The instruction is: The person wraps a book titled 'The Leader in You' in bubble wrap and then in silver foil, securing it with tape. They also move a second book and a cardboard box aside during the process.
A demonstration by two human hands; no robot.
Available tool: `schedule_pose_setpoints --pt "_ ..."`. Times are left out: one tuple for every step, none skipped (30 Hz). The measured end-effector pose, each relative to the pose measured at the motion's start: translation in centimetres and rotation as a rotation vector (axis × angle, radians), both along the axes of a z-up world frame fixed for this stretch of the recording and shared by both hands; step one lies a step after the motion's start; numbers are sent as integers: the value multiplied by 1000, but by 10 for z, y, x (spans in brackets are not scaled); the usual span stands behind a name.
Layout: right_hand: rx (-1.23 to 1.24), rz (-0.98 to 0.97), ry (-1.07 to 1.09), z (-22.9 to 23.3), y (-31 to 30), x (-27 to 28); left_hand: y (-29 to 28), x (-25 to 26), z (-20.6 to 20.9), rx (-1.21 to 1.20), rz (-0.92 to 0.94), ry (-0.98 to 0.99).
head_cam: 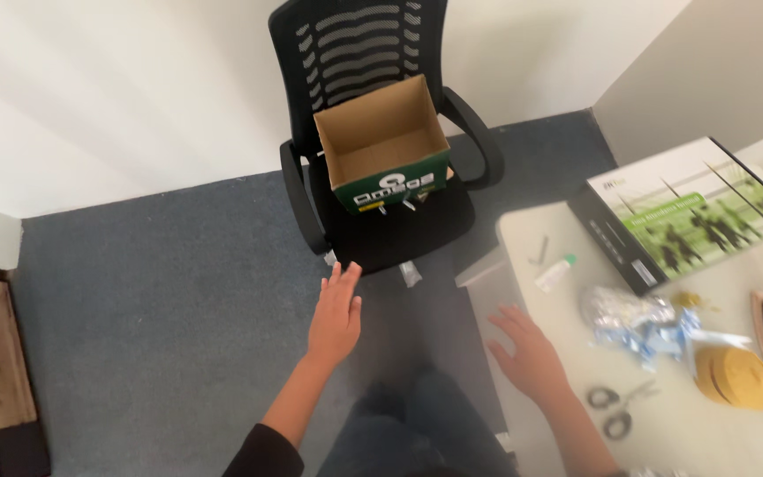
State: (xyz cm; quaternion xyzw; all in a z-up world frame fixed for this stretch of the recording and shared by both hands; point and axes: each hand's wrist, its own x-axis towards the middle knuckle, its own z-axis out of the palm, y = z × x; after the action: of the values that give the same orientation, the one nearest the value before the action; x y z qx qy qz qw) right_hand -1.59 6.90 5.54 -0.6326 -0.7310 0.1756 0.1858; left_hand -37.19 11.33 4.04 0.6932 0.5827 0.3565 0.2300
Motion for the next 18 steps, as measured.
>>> schedule_pose_setpoints --pt "-30 -17 -23 -4 6 3 15 -1 -8 -25 35 -95" --pt "-60 -34 -45 -9 14 7 30 -3 -16 -50 70 -190" --pt "-62 -49 -34 -15 23 12 44 -5 -24 -105 107 -228" --pt "-64 -63 -22 -20 32 17 59 -6 -32 -161 144 -265" --pt "-69 -71 -13 -25 42 22 72 -6 -39 -218 189 -304" --pt "-85 -93 18 -28 53 26 85 -5 -45 -168 148 -240" --pt "-94 -106 52 -30 72 28 102 -5 -47 -111 116 -175" --pt "-105 -118 86 -31 91 29 118 -5 -47 -55 84 -108" --pt "-90 -94 71 -30 112 26 131 -7 -45 -55 68 -59" --pt "-76 -69 57 -29 138 22 143 -7 -41 -57 52 -10" --pt "-62 -48 41 -27 161 19 154 -5 -37 -60 32 36" --pt "-53 3 12 -24 183 16 164 -5 -35 -75 24 71" --pt "-35 54 -14 -23 208 11 180 -6 -33 -81 16 107" --pt "-17 105 -41 -24 236 5 195 -7 -34 -87 8 144" --pt "13 145 -56 -28 260 -1 208 -9 -38 -100 8 170" --pt "43 185 -70 -34 286 -7 222 -11 -45 -113 8 196" --pt "70 229 -83 -41 308 -11 229 -13 -56 -130 11 221" --pt "39 189 -32 -50 326 -15 232 -14 -69 -149 71 170"
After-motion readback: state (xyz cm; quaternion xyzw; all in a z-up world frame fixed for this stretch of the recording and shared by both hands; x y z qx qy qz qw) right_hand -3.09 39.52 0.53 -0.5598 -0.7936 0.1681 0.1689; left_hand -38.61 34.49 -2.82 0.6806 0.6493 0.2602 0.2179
